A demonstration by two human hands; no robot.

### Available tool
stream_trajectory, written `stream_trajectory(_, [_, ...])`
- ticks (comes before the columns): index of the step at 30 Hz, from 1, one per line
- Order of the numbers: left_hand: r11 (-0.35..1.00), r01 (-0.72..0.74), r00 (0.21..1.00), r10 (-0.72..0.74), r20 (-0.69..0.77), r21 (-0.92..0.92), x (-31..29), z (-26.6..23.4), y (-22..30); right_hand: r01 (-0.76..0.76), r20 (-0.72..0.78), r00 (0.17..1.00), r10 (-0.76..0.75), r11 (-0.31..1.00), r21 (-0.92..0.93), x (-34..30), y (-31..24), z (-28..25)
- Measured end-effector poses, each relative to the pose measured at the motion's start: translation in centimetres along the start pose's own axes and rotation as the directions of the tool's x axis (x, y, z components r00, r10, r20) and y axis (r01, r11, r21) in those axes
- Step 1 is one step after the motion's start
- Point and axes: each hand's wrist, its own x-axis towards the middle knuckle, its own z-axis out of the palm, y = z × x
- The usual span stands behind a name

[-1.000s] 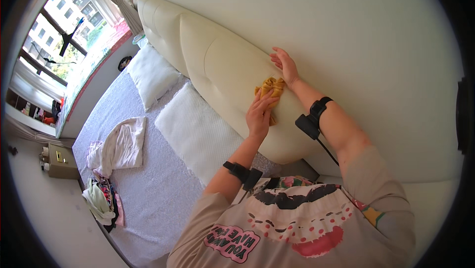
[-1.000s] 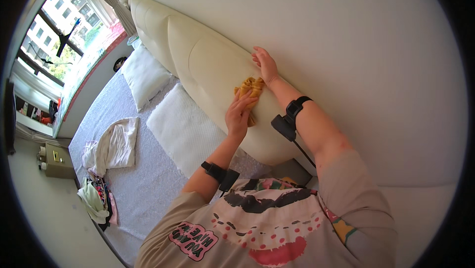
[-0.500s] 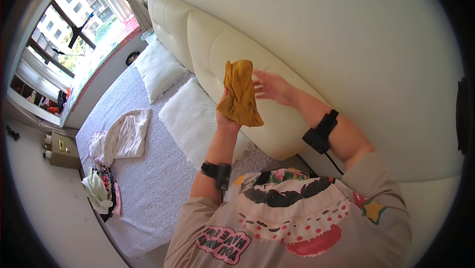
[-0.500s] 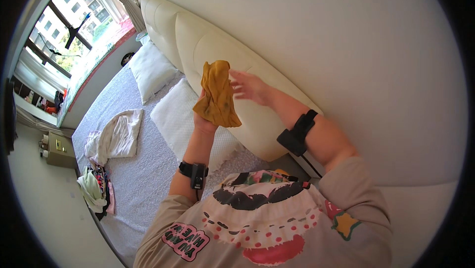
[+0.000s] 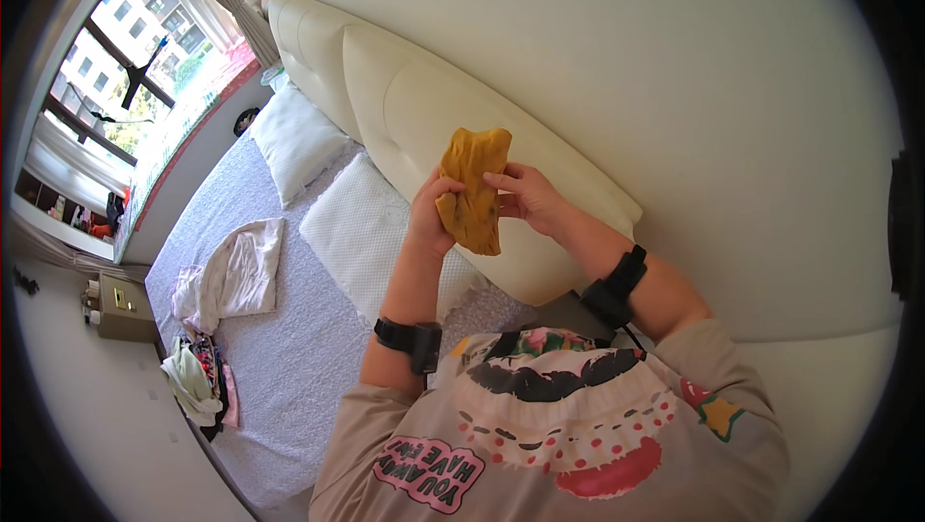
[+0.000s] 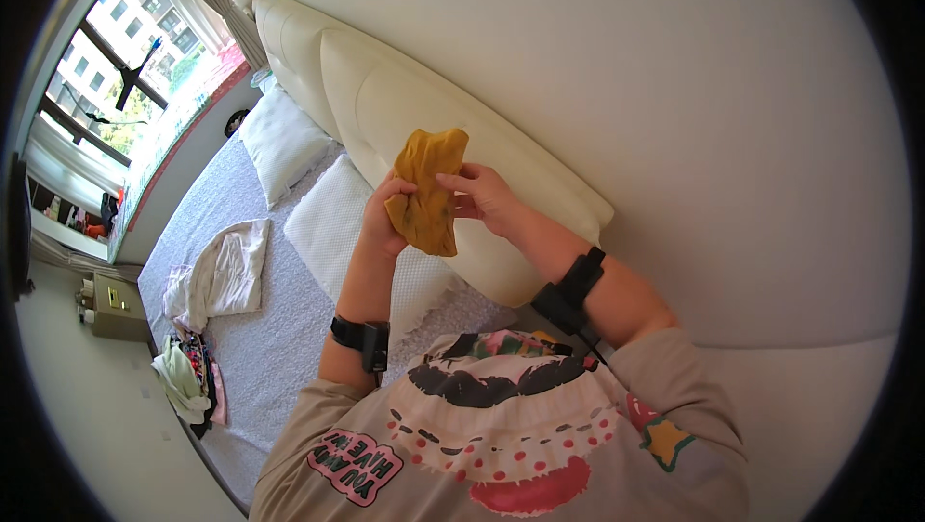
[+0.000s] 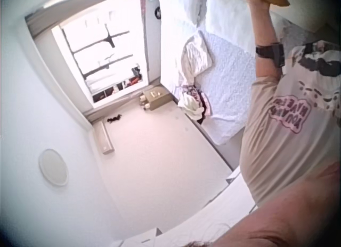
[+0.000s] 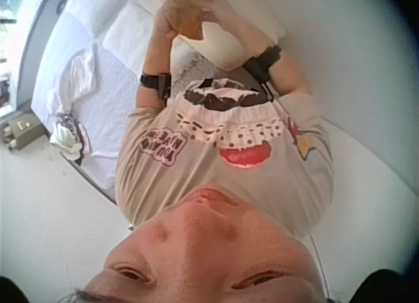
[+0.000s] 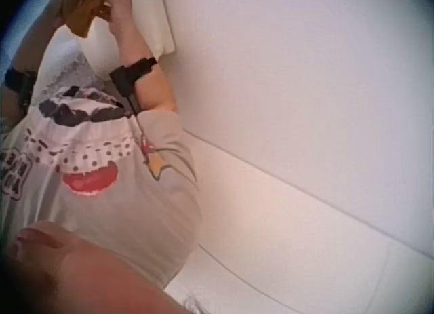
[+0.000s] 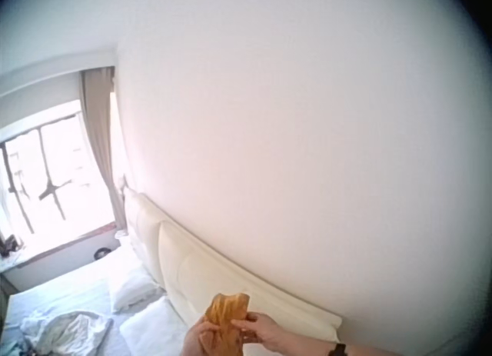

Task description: Wipe the wardrobe and bed headboard with a cloth.

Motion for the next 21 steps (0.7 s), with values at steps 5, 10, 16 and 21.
stream_trajectory(5, [0.985,0.003,0.996,-0.017,-0.082,-0.173,2.6,0.0,1.1,0.034,-0.232,0.971,-0.055,0.995,-0.090,0.7,-1.2,-1.0])
stream_trajectory(10, [0.935,-0.080,0.968,-0.009,-0.249,-0.346,7.3,-3.2,1.7,0.386,0.072,0.886,-0.458,0.645,-0.660,4.0,-2.6,-0.5])
stream_trajectory(16, [0.959,-0.085,0.963,0.009,-0.268,-0.270,14.9,-7.5,3.0,0.326,0.134,0.944,-0.301,0.793,-0.516,12.8,-3.2,-0.2])
stream_trajectory(21, [0.881,0.090,0.828,0.193,-0.526,0.465,17.7,-9.5,7.8,0.245,0.199,0.960,-0.198,0.938,-0.245,20.2,-6.8,-3.1])
